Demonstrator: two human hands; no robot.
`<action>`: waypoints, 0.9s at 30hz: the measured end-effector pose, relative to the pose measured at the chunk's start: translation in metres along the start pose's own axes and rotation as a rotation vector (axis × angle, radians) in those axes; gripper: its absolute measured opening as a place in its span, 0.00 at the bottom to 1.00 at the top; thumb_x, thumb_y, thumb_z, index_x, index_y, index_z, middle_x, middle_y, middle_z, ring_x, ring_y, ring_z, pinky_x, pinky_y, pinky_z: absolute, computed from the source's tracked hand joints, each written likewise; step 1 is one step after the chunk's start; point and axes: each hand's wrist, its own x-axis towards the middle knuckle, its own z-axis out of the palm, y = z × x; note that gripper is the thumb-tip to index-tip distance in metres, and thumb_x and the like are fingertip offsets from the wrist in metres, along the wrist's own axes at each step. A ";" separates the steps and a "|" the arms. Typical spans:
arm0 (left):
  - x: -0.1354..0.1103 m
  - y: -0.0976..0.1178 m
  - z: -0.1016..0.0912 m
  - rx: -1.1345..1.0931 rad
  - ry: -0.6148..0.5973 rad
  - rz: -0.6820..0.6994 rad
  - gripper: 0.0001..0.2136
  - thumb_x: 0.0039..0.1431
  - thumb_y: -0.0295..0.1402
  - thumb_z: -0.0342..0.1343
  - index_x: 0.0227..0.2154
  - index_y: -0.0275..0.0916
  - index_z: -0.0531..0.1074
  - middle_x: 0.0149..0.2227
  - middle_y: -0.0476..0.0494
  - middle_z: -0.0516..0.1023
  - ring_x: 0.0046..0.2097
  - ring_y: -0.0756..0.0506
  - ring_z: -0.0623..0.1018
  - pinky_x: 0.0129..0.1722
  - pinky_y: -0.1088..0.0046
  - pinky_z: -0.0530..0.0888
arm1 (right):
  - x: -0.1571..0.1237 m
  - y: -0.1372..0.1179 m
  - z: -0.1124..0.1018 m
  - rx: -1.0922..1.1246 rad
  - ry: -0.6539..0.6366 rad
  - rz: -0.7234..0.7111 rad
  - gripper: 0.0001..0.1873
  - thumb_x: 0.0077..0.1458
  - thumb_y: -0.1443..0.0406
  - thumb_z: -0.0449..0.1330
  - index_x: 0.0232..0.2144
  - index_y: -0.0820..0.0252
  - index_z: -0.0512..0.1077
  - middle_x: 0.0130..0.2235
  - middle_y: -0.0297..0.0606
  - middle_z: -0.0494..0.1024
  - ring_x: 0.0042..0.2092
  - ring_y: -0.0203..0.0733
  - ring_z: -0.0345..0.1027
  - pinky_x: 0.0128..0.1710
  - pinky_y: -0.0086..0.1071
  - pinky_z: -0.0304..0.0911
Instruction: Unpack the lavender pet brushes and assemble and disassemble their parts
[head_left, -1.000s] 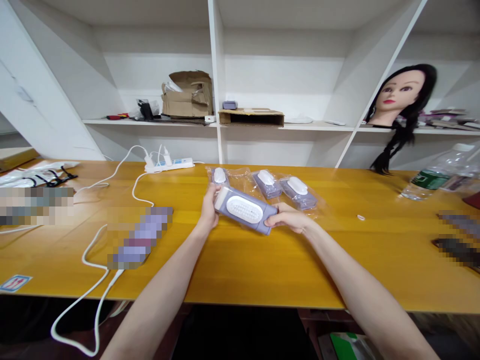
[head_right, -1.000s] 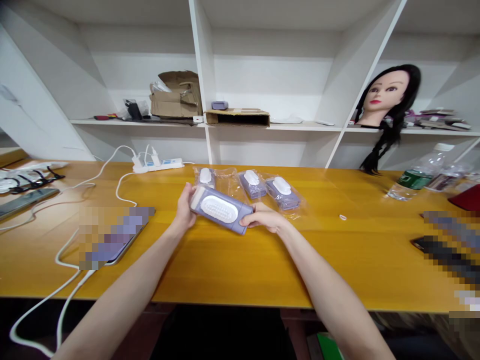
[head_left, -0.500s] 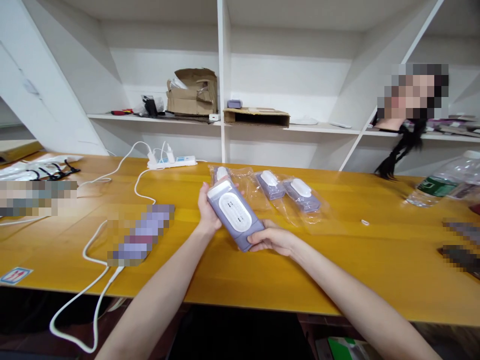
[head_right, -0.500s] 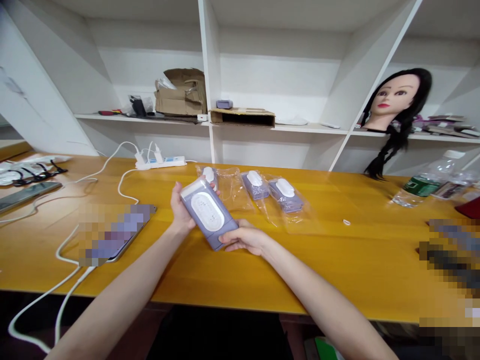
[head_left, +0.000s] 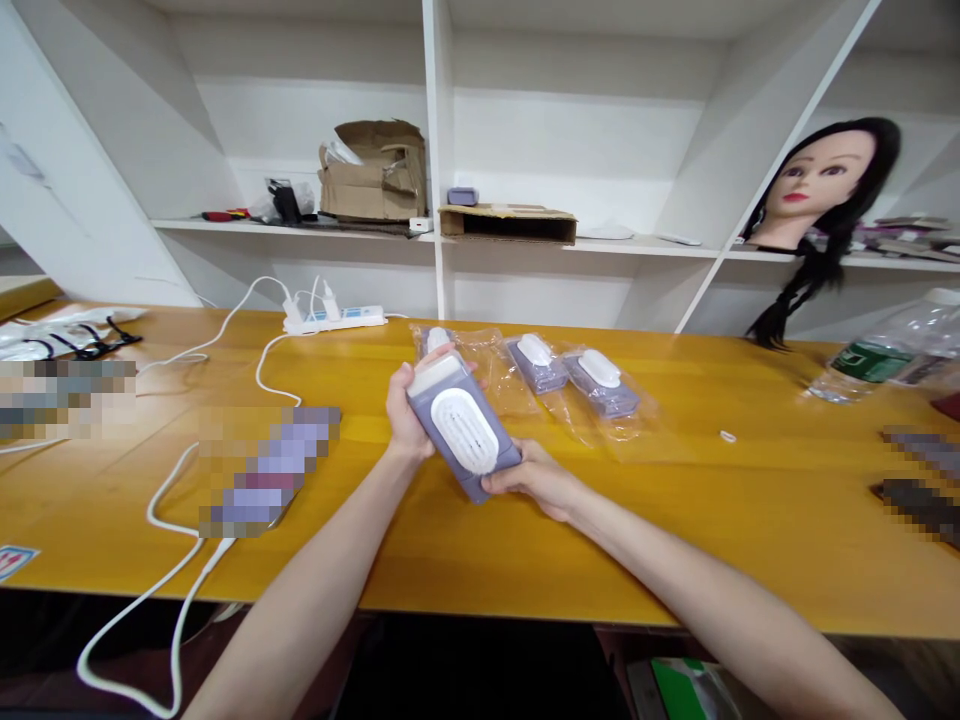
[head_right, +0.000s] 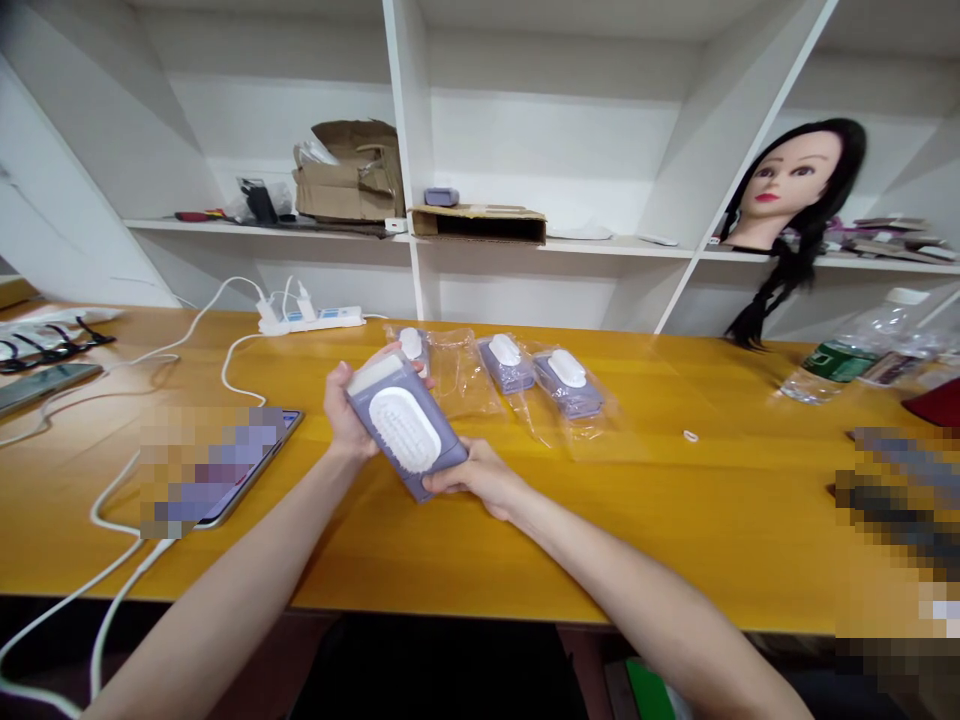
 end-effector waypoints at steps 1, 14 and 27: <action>0.000 0.000 0.000 0.004 -0.005 0.005 0.28 0.47 0.51 0.54 0.47 0.38 0.71 0.34 0.39 0.81 0.40 0.33 0.81 0.39 0.56 0.76 | 0.001 0.000 -0.001 -0.004 0.000 -0.008 0.22 0.26 0.71 0.71 0.32 0.63 0.76 0.27 0.31 0.78 0.29 0.33 0.69 0.32 0.29 0.62; 0.003 -0.004 0.003 -0.024 0.124 -0.060 0.22 0.48 0.47 0.51 0.42 0.36 0.72 0.32 0.39 0.81 0.42 0.34 0.80 0.42 0.56 0.75 | -0.004 -0.008 -0.014 -0.068 -0.041 0.086 0.24 0.30 0.68 0.71 0.36 0.62 0.76 0.32 0.34 0.79 0.33 0.37 0.73 0.37 0.32 0.65; 0.007 0.001 -0.007 0.148 -0.049 -0.026 0.23 0.49 0.49 0.55 0.41 0.35 0.74 0.41 0.36 0.81 0.46 0.35 0.78 0.47 0.60 0.72 | -0.012 -0.006 -0.030 -0.022 -0.061 0.057 0.21 0.31 0.66 0.70 0.34 0.64 0.75 0.28 0.34 0.80 0.28 0.35 0.74 0.31 0.28 0.67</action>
